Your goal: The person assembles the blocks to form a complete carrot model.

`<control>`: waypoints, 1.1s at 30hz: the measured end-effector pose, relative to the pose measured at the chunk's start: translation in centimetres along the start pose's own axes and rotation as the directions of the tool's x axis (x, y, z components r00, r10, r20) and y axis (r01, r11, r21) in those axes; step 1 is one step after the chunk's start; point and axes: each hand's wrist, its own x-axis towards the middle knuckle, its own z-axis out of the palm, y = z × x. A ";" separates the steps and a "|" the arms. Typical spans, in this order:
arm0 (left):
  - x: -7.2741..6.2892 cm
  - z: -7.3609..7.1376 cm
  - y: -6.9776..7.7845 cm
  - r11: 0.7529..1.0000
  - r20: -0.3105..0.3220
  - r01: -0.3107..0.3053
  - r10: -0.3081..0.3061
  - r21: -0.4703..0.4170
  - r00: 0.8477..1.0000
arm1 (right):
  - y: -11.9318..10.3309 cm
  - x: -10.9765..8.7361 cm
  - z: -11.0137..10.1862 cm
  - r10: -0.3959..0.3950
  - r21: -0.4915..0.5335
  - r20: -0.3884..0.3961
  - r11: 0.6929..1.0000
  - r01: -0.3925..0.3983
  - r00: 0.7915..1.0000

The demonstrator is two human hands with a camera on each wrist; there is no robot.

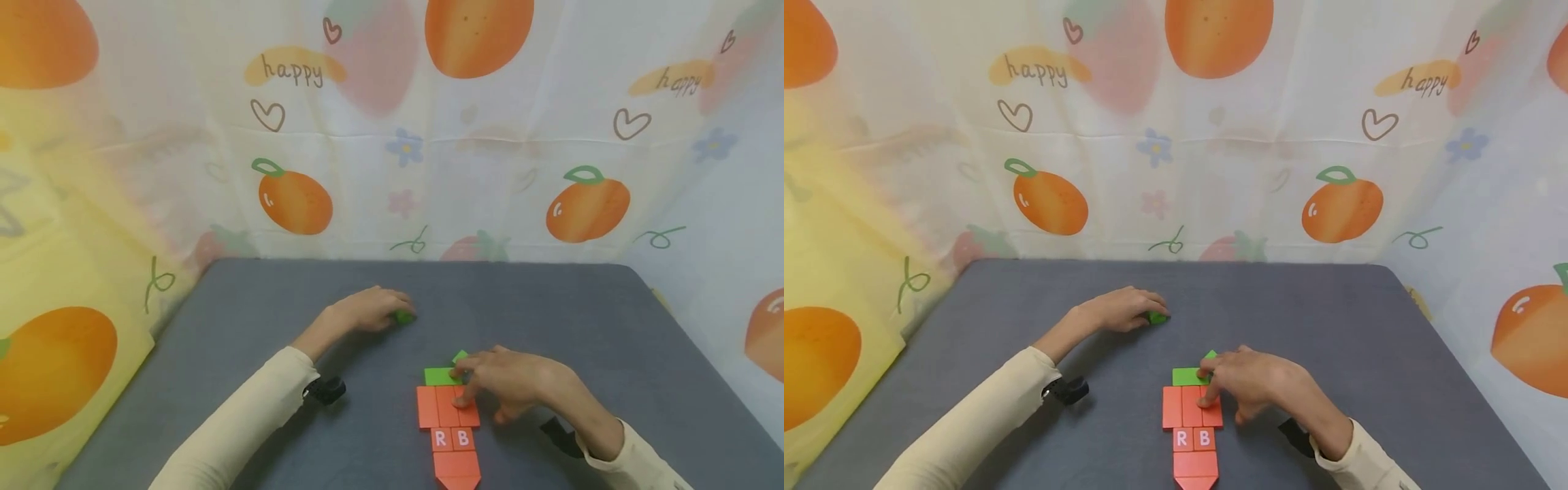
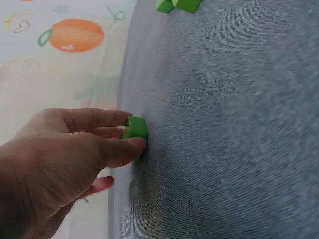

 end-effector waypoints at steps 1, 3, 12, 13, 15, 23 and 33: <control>0.0 0.1 0.0 1.000 -0.021 -0.022 0.023 0.009 1.000 | 0.0 -0.1 0.0 -0.001 -0.004 -0.002 1.000 0.001 1.000; 0.0 0.4 0.3 0.998 -0.052 -0.060 0.062 0.036 0.997 | 0.1 -0.2 0.1 0.002 -0.001 0.000 1.000 -0.002 1.000; -1.0 0.2 4.6 0.981 0.004 -0.193 0.193 0.001 0.981 | 0.7 -0.1 0.5 -0.039 -0.016 -0.029 0.999 0.038 0.999; -1.0 0.3 5.0 0.979 0.015 -0.203 0.203 -0.004 0.979 | 0.9 0.0 0.6 -0.054 -0.017 -0.032 0.998 0.054 0.998; -1.0 0.4 5.7 0.975 0.025 -0.221 0.221 0.000 0.975 | 1.6 0.3 1.1 -0.098 -0.031 -0.043 0.995 0.097 0.994; -1.4 0.7 6.3 0.974 0.005 -0.225 0.225 -0.016 0.974 | 0.5 0.1 0.4 -0.058 -0.010 -0.022 0.998 0.058 0.998; -1.4 0.9 6.6 0.976 0.027 -0.204 0.206 -0.071 0.978 | 0.1 -0.2 0.0 -0.040 -0.007 -0.018 0.999 0.040 0.999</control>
